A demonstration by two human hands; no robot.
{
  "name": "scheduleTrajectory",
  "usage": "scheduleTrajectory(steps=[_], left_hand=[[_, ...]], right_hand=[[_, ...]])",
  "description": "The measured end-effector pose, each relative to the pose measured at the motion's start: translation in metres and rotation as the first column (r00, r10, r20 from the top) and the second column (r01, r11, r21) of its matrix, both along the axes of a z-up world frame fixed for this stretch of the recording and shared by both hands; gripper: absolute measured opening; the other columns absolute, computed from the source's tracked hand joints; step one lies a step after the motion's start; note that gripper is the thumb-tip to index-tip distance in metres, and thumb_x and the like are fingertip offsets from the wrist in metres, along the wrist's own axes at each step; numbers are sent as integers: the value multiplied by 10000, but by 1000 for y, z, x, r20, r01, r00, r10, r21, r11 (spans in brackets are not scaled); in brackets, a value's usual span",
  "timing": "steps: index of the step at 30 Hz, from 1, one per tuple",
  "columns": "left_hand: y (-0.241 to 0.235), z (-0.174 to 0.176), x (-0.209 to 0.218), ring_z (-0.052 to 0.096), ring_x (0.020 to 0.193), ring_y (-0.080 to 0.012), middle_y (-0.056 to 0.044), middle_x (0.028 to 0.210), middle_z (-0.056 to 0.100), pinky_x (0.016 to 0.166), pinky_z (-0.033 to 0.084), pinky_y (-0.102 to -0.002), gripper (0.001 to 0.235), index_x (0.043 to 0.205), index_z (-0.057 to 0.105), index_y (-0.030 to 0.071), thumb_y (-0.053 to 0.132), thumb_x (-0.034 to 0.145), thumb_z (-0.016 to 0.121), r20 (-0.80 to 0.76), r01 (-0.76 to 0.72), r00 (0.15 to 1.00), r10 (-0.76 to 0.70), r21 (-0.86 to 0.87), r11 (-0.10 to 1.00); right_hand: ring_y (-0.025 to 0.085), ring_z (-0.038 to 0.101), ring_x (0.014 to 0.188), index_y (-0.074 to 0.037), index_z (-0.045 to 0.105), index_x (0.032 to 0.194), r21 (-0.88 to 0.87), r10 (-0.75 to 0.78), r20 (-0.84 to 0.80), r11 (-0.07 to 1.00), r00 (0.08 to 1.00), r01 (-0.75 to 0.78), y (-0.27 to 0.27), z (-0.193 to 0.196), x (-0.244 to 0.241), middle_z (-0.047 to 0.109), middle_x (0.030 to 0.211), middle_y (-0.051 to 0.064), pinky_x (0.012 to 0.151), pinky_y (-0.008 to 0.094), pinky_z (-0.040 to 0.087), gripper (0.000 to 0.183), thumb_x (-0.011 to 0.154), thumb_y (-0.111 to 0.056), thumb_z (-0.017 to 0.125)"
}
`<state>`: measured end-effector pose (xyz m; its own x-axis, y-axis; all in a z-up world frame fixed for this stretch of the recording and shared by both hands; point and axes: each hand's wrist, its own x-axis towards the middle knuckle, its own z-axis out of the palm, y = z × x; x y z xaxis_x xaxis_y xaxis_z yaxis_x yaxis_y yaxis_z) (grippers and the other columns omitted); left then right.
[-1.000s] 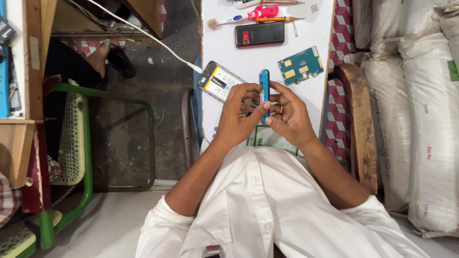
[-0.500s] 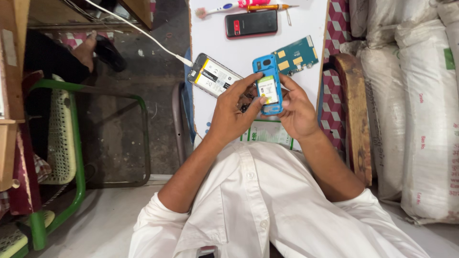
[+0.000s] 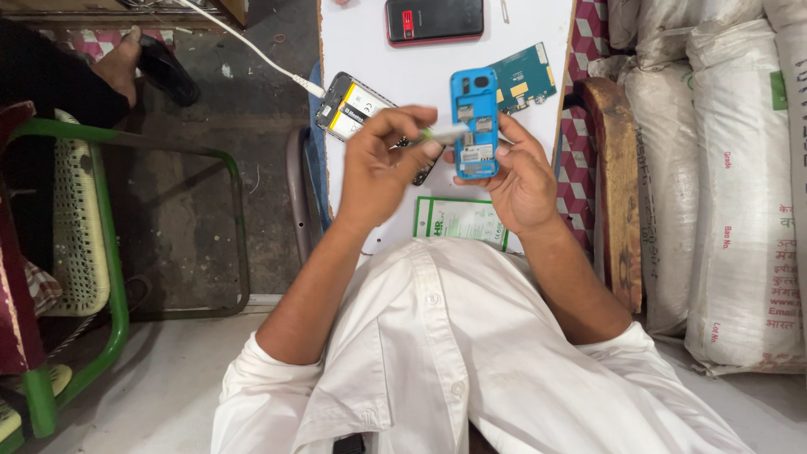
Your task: The person removes the back cover and battery from a blue feature phone, then handles a black feature phone and a disassembled smartphone. They use a screwdriver to work on the blue phone's internal components and place parts on the table.
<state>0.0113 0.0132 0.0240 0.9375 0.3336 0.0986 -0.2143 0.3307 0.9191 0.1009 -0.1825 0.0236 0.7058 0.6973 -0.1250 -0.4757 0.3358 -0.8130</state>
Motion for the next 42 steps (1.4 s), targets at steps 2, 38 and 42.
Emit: scheduleTrajectory(steps=[2,38,42], left_hand=[[11,-6,7,685,1043,-144,-81,1112,708,835,630,-300,181,1059,594,48,18,969,749,-75,-98,993,92,-79,992],[17,57,-1,526,1316,-402,-167,1462,495,1048,466,-496,763,1369,614,150,99,645,847,70,-22,986,-149,953,302],[20,54,-27,677,1091,-297,-84,1269,643,896,559,-414,673,1327,637,144,166,706,897,-189,246,967,-169,866,436]], right_hand=[[368,694,1187,101,355,1548,2,-15,9,1000,1000,15,-1,5,2,629,1331,309,925,433,638,600,989,-112,402],[168,689,852,119,567,1374,-313,235,192,935,953,-168,-26,1,1,724,1064,180,739,256,576,409,1062,-137,501],[112,667,832,58,664,1263,-431,429,289,856,856,-284,-16,1,9,743,1016,136,718,240,564,285,1054,-99,551]])
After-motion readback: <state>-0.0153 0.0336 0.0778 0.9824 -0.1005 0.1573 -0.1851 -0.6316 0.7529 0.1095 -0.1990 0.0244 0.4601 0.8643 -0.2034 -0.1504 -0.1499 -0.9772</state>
